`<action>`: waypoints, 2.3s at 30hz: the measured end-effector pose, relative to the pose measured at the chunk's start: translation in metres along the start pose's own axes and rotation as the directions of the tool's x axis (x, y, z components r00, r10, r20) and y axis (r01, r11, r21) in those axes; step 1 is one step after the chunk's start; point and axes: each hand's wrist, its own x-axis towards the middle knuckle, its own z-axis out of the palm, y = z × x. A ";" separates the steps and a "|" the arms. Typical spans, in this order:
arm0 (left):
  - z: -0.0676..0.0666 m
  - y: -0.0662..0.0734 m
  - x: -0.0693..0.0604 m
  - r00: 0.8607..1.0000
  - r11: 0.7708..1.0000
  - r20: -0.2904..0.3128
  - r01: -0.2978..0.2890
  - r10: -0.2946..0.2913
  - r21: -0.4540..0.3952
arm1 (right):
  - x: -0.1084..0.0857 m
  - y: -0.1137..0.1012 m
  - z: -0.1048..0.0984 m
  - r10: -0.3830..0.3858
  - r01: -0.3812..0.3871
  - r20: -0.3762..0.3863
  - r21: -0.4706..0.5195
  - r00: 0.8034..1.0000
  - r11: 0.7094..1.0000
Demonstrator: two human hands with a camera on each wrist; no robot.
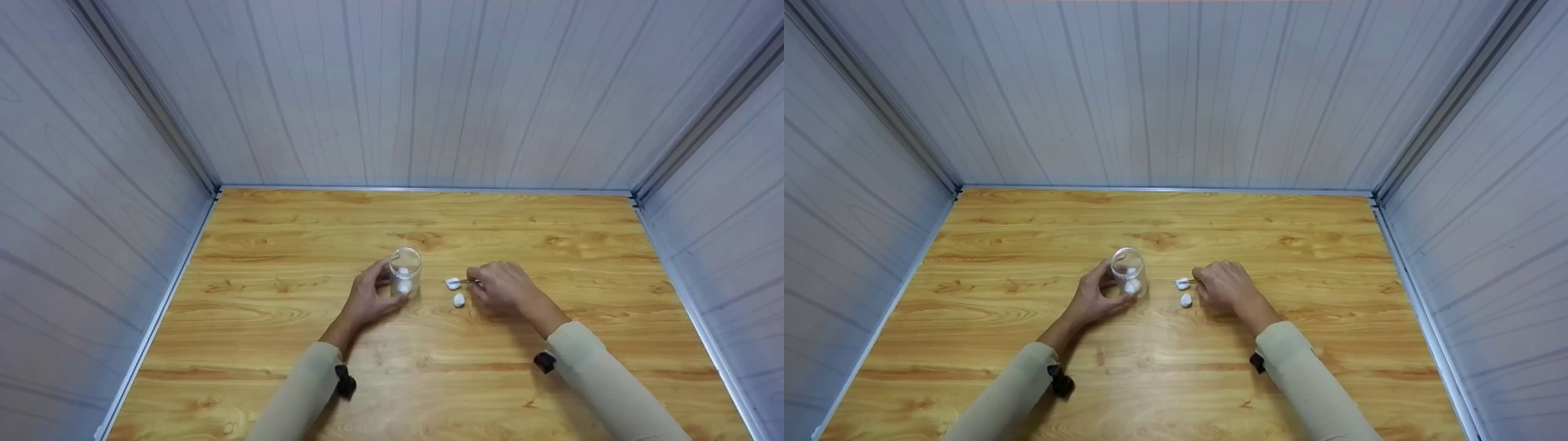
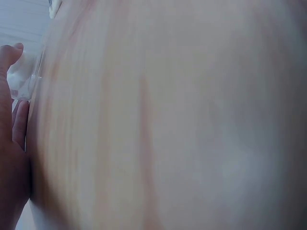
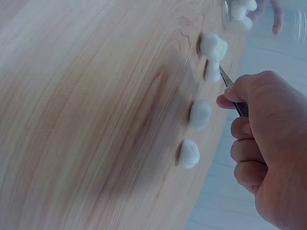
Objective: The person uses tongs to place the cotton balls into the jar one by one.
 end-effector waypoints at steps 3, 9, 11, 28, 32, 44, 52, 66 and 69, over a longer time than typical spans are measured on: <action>0.000 0.000 0.000 1.000 1.000 0.000 0.007 -0.007 0.000 | 0.000 0.000 0.000 -0.009 0.009 -0.002 -0.005 1.000 1.000; -0.001 0.002 0.000 1.000 1.000 -0.004 0.014 -0.014 -0.004 | 0.000 0.000 0.002 -0.021 0.021 -0.012 -0.016 1.000 1.000; -0.001 0.002 0.000 1.000 1.000 -0.006 0.006 -0.006 -0.006 | -0.001 0.000 0.003 -0.017 0.016 -0.014 -0.014 1.000 1.000; -0.001 0.001 0.000 1.000 1.000 0.011 0.022 -0.022 0.004 | -0.001 0.004 -0.002 -0.045 0.045 -0.053 -0.006 0.998 0.999; -0.001 0.001 0.000 1.000 1.000 0.011 0.024 -0.023 -0.010 | 0.001 0.005 -0.007 -0.067 0.067 -0.078 -0.007 0.995 0.998; -0.001 0.003 0.000 1.000 1.000 0.004 0.020 -0.020 -0.021 | 0.003 0.006 -0.026 -0.053 0.054 -0.117 0.004 0.992 0.999; 0.000 0.001 -0.001 1.000 1.000 0.014 0.012 -0.012 -0.002 | 0.004 0.007 -0.038 -0.090 0.087 -0.196 -0.026 0.976 0.996; 0.001 -0.008 0.000 0.998 0.998 -0.017 -0.063 0.063 -0.009 | 0.006 0.006 -0.043 -0.097 0.090 -0.239 -0.040 0.966 0.995; 0.000 -0.006 0.000 0.998 0.998 -0.018 -0.055 0.055 -0.016 | 0.007 0.006 -0.044 -0.105 0.097 -0.257 -0.044 0.961 0.994</action>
